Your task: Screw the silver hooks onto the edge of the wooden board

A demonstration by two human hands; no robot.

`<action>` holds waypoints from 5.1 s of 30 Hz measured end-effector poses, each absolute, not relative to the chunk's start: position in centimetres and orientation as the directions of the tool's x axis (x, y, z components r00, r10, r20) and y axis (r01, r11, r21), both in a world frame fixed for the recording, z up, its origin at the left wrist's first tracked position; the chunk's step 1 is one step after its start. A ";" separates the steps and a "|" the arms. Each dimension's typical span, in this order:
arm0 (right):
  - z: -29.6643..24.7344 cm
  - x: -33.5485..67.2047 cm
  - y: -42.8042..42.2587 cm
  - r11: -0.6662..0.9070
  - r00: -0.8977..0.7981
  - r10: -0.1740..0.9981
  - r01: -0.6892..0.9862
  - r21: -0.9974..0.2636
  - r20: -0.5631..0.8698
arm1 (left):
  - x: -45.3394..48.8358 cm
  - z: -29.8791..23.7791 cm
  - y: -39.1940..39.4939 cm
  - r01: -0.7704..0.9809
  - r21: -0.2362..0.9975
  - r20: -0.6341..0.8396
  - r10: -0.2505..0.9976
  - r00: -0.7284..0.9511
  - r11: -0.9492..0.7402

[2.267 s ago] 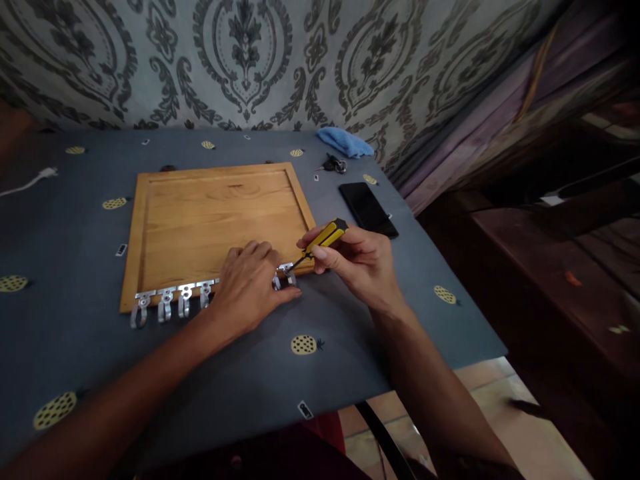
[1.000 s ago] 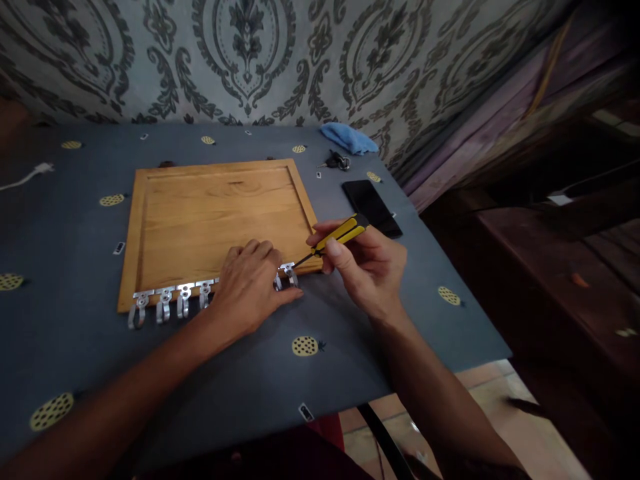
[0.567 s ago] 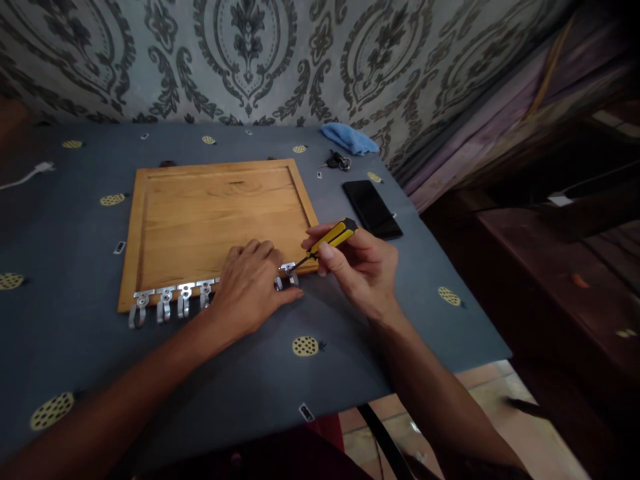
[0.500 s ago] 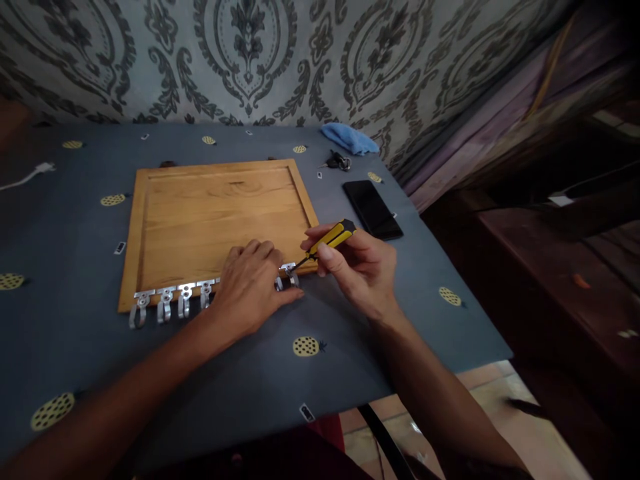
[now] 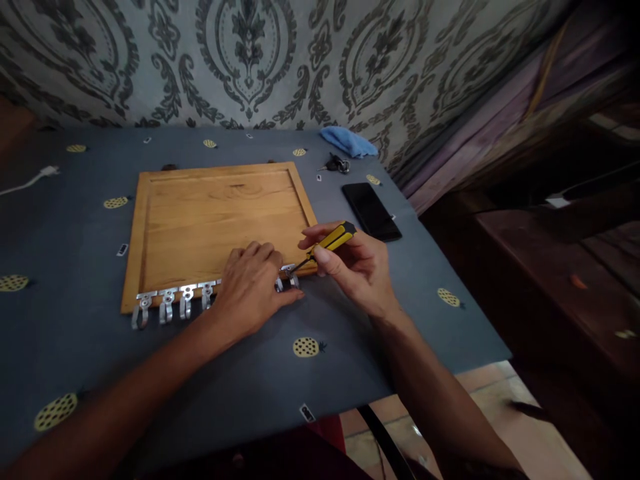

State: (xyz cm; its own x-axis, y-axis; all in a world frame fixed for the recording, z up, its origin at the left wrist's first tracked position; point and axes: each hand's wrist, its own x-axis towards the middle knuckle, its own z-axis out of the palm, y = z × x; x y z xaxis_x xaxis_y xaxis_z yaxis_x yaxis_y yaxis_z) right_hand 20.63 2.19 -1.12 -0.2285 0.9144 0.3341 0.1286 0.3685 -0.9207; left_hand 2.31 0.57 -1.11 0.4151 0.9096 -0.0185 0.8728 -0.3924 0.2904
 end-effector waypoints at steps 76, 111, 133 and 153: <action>-4.9 22.8 3.1 0.621 -0.641 0.721 0.429 -0.656 0.263 | 7.8 2.2 5.0 -0.263 0.939 0.316 0.857 0.408 -0.221; -5.3 23.3 3.7 0.615 -0.651 0.701 0.346 -0.708 0.291 | 6.1 2.6 5.0 -0.354 0.911 0.296 0.934 0.199 -0.213; -5.0 23.2 3.6 0.591 -0.652 0.713 0.363 -0.720 0.257 | 6.3 2.7 6.1 -0.319 0.942 0.241 0.871 0.428 -0.104; -5.4 23.1 4.0 0.635 -0.656 0.693 0.357 -0.685 0.300 | 6.2 3.0 6.2 -0.228 0.965 0.212 0.896 0.391 -0.129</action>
State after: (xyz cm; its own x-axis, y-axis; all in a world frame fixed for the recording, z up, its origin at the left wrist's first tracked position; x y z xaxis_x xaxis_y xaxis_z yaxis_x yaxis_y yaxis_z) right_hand 23.07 4.04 -5.45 -0.6559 0.6926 0.3002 0.3572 0.6352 -0.6848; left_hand 6.17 6.17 3.04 0.3908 0.8957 0.2119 -0.2282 -0.1288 0.9651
